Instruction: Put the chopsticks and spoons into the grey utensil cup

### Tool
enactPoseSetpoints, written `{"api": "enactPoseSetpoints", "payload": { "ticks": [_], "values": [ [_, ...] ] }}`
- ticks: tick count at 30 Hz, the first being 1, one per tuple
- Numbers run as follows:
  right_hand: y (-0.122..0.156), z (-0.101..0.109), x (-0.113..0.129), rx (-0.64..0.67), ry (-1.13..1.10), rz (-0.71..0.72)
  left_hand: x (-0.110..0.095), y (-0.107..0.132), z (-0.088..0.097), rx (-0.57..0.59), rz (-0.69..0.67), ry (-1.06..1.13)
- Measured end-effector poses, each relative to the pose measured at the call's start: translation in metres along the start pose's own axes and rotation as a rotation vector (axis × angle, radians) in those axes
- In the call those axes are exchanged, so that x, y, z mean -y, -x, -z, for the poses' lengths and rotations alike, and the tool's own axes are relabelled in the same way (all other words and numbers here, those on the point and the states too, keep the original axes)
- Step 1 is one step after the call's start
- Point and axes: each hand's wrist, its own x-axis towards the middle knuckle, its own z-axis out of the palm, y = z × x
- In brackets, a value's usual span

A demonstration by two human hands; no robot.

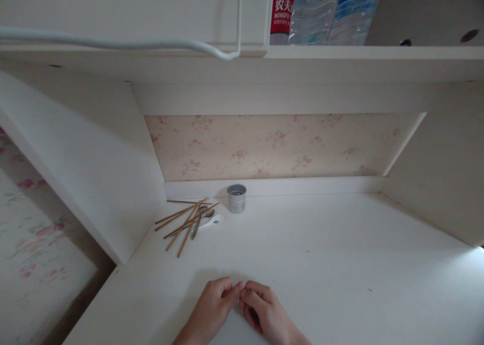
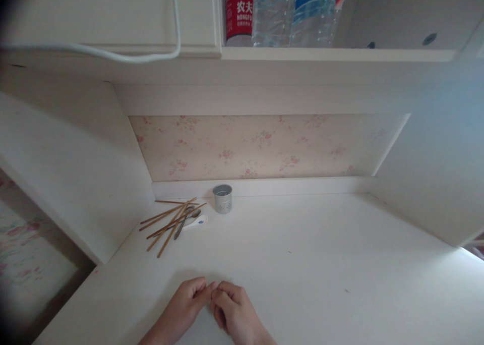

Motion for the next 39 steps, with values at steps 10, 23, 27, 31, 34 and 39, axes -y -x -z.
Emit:
{"api": "enactPoseSetpoints", "payload": {
  "ticks": [10,23,27,31,34,39],
  "values": [
    [0.0,0.001,-0.003,0.001,-0.027,0.012,0.001,0.001,0.001,-0.021,-0.007,-0.018],
    [-0.005,0.005,-0.008,-0.039,0.064,0.04,0.006,-0.089,0.088,-0.577,-0.254,-0.608],
    [-0.006,0.005,-0.008,-0.052,0.2,0.098,0.003,-0.137,0.117,-0.534,-0.052,-0.889],
    [-0.008,0.007,-0.009,-0.034,0.292,0.119,0.012,-0.171,0.136,-0.434,0.142,-0.953],
    [-0.009,0.008,-0.011,-0.023,0.324,0.135,0.021,-0.186,0.146,-0.409,0.235,-0.919],
    [-0.012,0.007,-0.014,-0.043,0.314,0.118,0.029,-0.186,0.148,-0.325,0.281,-0.861]
  ]
}}
